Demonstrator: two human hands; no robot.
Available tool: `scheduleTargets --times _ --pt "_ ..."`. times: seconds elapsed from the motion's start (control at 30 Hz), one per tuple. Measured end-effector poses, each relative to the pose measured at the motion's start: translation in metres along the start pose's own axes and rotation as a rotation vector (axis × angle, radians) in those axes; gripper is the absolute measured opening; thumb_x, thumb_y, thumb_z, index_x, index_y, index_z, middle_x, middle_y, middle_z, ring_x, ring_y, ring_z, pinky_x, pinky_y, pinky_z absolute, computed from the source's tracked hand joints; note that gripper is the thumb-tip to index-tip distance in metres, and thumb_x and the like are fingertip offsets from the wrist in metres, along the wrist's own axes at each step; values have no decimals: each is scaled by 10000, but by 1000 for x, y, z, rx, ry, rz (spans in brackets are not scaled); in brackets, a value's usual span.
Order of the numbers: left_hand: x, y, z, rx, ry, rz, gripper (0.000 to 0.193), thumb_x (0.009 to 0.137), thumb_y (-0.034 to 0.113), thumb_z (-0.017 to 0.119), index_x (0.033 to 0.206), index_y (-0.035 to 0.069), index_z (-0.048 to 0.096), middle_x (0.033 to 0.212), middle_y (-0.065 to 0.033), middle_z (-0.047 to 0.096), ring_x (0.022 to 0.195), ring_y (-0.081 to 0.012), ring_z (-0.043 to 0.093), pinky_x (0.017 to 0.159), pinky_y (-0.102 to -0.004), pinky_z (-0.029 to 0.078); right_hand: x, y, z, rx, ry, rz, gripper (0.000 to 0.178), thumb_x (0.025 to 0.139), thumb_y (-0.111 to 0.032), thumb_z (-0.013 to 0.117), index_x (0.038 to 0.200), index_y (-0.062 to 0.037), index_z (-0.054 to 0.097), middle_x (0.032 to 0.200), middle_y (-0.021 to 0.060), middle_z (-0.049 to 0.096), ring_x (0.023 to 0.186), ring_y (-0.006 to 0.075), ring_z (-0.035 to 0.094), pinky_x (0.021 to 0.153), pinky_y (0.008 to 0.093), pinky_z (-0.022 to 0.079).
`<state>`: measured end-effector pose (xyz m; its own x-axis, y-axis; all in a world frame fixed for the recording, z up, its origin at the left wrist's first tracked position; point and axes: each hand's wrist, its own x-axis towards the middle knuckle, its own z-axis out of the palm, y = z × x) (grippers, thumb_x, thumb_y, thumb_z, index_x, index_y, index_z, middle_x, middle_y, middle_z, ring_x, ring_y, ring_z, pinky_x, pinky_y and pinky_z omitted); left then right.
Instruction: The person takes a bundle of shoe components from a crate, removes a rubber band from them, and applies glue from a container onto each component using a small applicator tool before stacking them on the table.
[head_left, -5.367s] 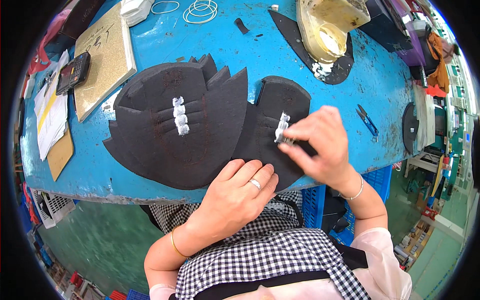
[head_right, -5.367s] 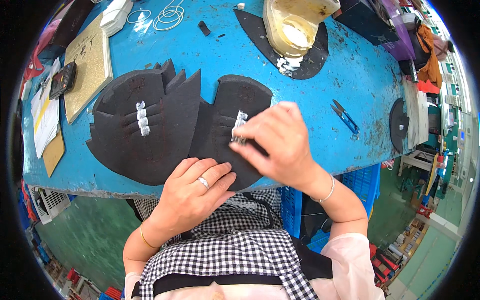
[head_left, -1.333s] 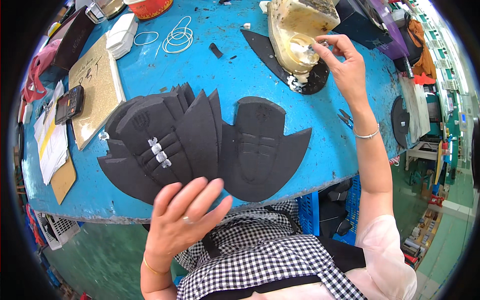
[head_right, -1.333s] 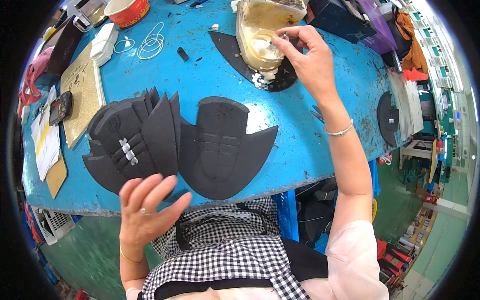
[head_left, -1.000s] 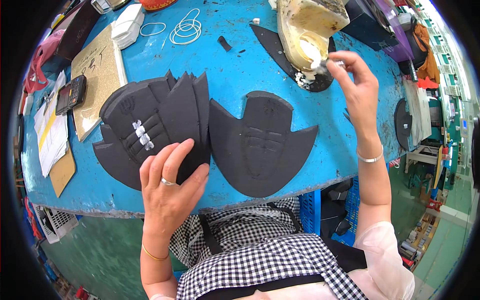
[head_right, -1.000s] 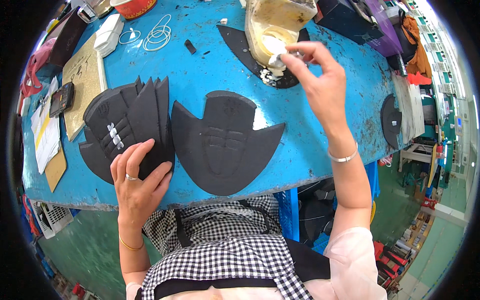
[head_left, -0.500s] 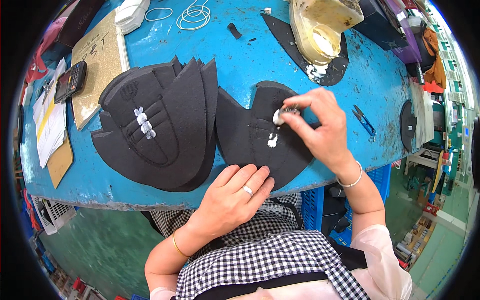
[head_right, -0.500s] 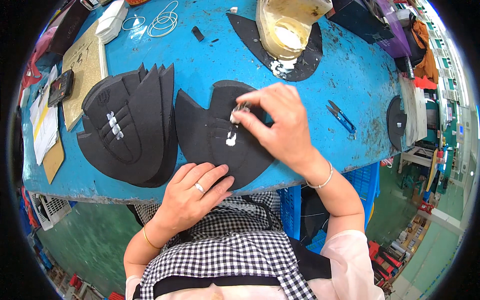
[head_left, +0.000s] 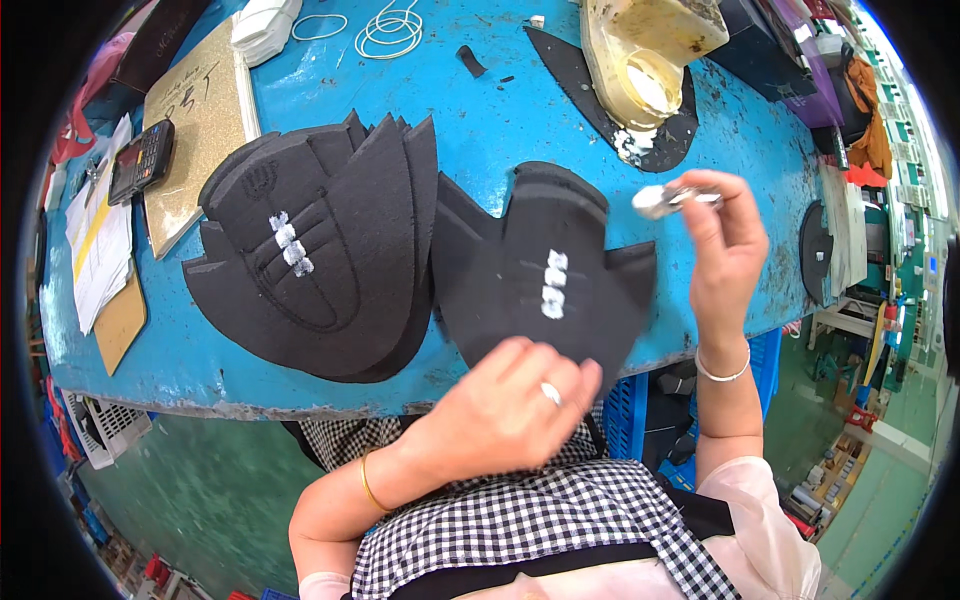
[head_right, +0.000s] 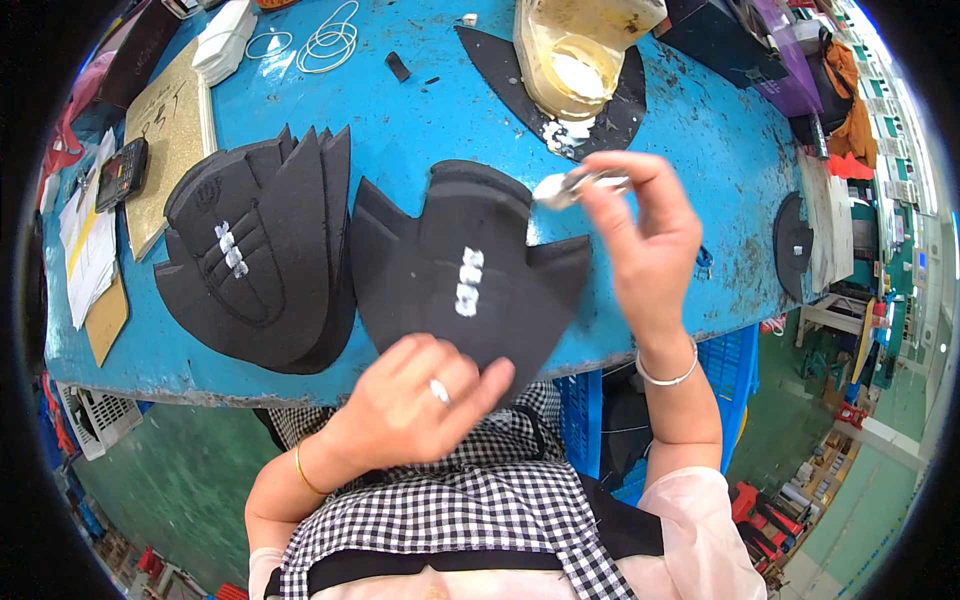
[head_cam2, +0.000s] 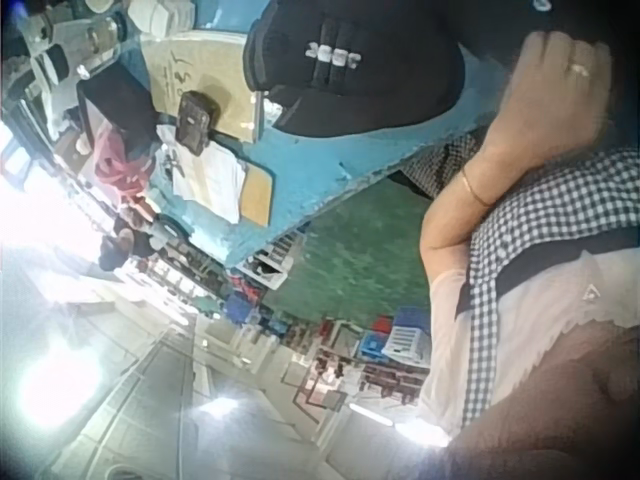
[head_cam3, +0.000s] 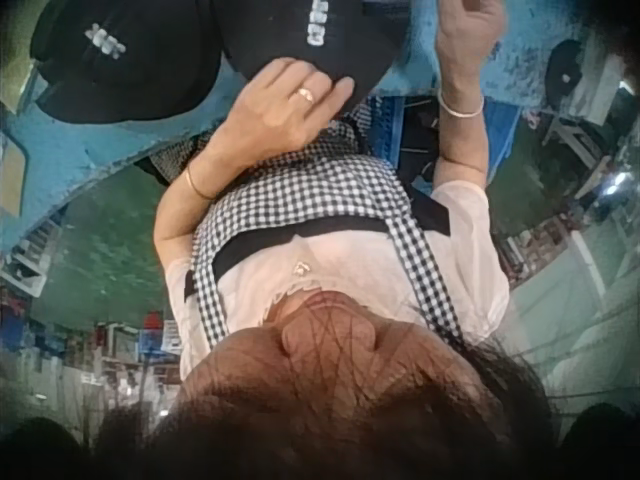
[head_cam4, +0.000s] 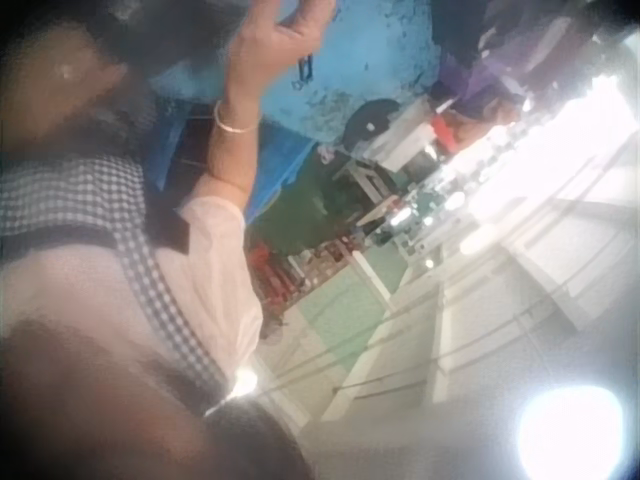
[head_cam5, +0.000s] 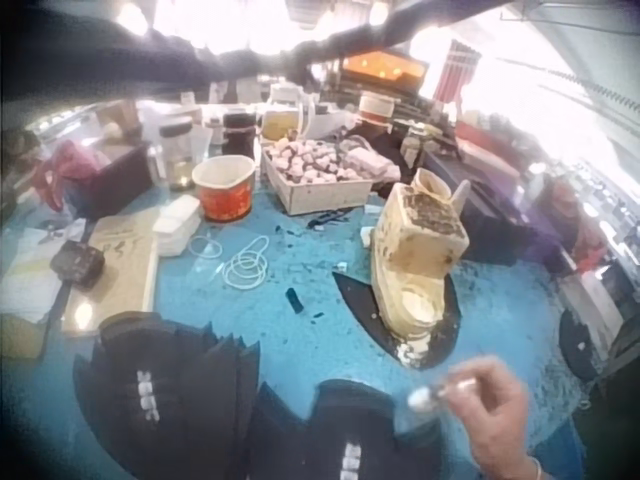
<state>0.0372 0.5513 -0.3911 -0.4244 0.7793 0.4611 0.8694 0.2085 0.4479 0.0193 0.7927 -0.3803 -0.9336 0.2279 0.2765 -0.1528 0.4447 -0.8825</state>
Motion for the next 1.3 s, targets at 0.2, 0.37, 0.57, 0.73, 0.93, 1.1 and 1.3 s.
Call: scheduleTargets --times 0.2,0.37,0.57,0.73,0.93,1.1,1.3 --pt "-15 9 -26 208 393 160 274 652 163 728 911 72 734 665 15 450 598 -142 473 617 -282 461 3 9 0 236 111 68 147 937 -78 639 1070 -13 642 945 13 664 835 54 583 779 196 456" --pt "-40 -29 -68 483 144 -277 382 535 105 805 909 138 732 794 12 504 699 -207 511 685 -368 434 -14 1 16 80 -107 126 153 864 -85 713 997 -19 673 919 13 669 837 86 589 774 246 472" --pt "-33 -2 -15 47 -17 -204 463 676 226 798 1108 111 680 1138 -45 610 1017 -227 590 833 -396 468 -23 -8 36 -201 -333 -64 184 752 -148 789 901 -89 699 769 7 646 736 164 589 758 321 416" --pt "-30 -3 8 48 -30 -234 378 725 179 757 1071 49 680 1147 -74 615 1012 -240 595 836 -384 490 -8 -1 46 -443 -212 -289 185 749 -178 789 879 -91 688 755 16 632 742 204 576 756 351 398" --pt "-25 -6 5 63 -82 -189 360 718 169 759 1043 32 683 1119 -81 624 989 -239 605 809 -363 505 -8 1 43 -460 -195 -427 203 723 -155 801 877 -100 680 784 14 649 752 203 583 766 360 399" --pt "-15 -7 4 73 -42 -189 329 718 132 703 1029 27 681 1031 -82 616 930 -237 605 758 -348 507 -26 -12 36 -349 -343 -368 212 707 -129 813 873 -88 686 819 24 661 745 195 587 764 335 421" --pt "-1 3 3 -109 90 90 286 691 95 672 972 63 718 734 -2 485 658 -145 529 610 -284 464 -2 2 -7 83 84 24 150 926 -86 633 1059 -15 636 960 35 658 836 87 579 793 255 467"
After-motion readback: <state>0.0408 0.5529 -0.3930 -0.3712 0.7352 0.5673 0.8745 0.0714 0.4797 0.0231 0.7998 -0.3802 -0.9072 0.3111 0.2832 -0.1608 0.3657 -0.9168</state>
